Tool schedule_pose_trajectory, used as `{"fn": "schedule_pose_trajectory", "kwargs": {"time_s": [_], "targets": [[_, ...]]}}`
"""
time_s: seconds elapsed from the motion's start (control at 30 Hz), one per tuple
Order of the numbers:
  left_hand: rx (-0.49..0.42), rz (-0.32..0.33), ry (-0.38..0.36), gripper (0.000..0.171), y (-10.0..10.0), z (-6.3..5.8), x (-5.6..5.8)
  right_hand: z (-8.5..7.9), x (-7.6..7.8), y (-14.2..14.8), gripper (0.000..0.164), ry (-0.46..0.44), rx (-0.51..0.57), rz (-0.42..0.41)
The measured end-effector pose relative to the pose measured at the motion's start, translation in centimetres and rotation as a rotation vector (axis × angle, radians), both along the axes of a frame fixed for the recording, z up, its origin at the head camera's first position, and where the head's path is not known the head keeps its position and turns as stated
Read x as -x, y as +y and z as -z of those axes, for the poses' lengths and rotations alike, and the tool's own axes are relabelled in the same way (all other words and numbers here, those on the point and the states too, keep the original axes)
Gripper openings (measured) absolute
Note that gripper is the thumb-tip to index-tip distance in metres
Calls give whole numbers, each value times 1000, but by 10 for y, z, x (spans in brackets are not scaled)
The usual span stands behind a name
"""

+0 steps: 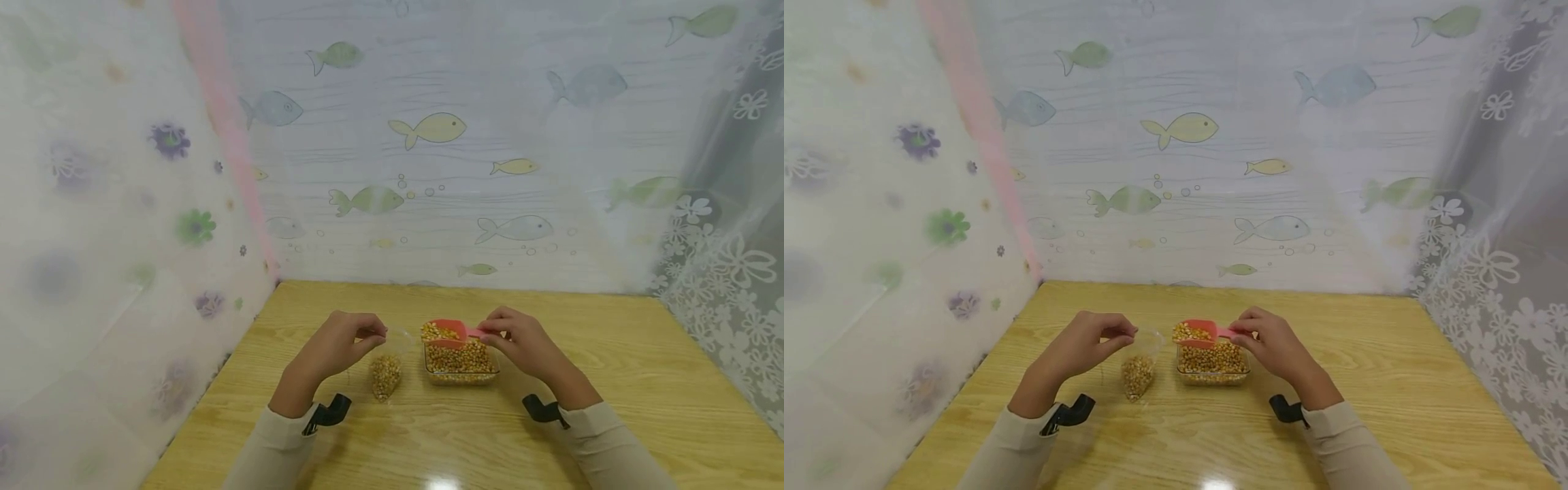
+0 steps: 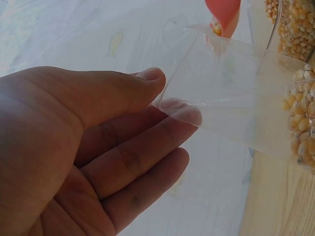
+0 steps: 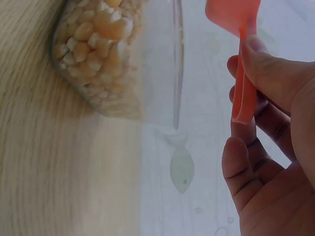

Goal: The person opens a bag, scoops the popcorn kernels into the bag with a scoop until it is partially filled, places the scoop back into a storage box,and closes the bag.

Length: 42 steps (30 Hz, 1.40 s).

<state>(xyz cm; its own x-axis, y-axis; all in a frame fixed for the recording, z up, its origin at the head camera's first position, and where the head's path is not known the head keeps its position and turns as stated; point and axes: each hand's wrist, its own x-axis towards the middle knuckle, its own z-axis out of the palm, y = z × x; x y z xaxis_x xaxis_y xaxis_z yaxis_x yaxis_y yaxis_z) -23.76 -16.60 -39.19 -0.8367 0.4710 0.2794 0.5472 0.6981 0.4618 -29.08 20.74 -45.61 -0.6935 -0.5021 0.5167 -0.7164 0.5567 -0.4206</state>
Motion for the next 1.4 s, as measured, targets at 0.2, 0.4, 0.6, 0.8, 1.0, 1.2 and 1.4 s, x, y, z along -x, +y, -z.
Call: {"fn": "schedule_pose_trajectory", "kwargs": {"time_s": [0.2, 0.4, 0.6, 0.8, 1.0, 1.2, 1.4], "targets": [[0, 3, 4, 7, 1, 0, 0, -8, 2, -8, 16, 23, -12, -22], [-3, 5, 1, 7, 1, -1, 0, -18, 3, -17, 16, 9, -30, -41], [-9, 9, -8, 6, 1, 0, 0, -28, 4, -27, 13, -19, -50, -76], [-15, 12, -8, 6, 1, -1, -2, -39, 3, -37, 12, -10, -79, -107], [-20, 16, -4, 6, 0, -1, -1, -49, 4, -44, 10, 16, -129, -134], [-24, 18, -2, 6, 0, -1, 0, -57, 6, -51, 11, 52, -181, -159], [-19, 13, -2, 6, -1, 0, 0, -67, 6, -57, 12, 95, -255, -185]]}}
